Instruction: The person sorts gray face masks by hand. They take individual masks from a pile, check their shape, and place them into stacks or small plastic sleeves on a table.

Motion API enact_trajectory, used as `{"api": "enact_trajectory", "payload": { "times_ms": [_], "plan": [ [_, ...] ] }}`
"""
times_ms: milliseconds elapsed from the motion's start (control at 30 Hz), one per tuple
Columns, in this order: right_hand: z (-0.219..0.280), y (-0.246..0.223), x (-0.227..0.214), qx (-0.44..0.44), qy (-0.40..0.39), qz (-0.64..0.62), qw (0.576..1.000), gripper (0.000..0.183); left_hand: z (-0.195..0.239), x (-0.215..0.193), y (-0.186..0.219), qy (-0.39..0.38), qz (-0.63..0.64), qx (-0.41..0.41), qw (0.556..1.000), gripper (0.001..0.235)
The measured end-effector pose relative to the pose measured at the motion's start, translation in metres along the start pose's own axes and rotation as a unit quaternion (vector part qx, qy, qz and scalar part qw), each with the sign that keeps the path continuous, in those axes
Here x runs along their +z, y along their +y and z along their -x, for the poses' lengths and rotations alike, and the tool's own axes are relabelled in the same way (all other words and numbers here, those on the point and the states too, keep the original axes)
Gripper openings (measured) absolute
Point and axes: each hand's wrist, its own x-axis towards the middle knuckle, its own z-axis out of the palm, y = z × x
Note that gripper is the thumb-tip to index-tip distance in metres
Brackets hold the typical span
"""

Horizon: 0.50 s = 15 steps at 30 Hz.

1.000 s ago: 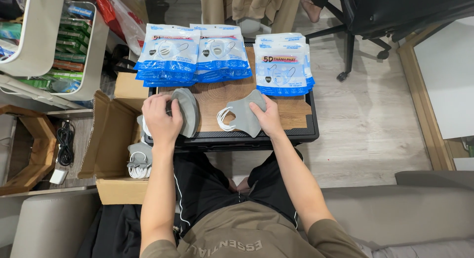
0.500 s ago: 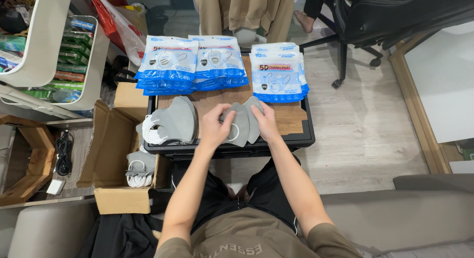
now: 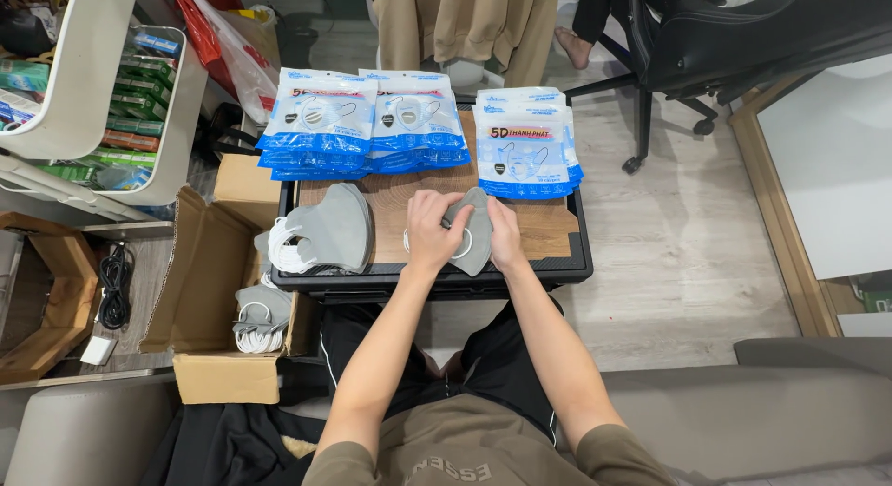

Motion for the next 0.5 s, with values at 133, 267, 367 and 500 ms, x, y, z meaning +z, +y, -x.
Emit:
{"api": "enact_trajectory", "payload": {
  "times_ms": [133, 267, 367, 500],
  "plan": [
    [0.006, -0.020, 0.011, -0.013, -0.015, 0.050, 0.999, 0.027, -0.001, 0.002, 0.001, 0.002, -0.027, 0.023, 0.999, 0.016],
    [0.007, -0.033, 0.019, -0.012, -0.025, 0.084, 0.996, 0.023, -0.001, 0.001, 0.003, -0.006, -0.028, 0.011, 1.000, 0.017],
    [0.009, -0.049, 0.029, -0.018, -0.031, 0.099, 0.994, 0.021, -0.001, -0.002, 0.007, -0.023, -0.018, -0.005, 1.000, 0.011],
    [0.009, -0.053, 0.030, -0.007, -0.027, 0.111, 0.993, 0.024, 0.002, -0.001, 0.004, -0.024, -0.027, -0.030, 0.999, 0.007]
  ]
}}
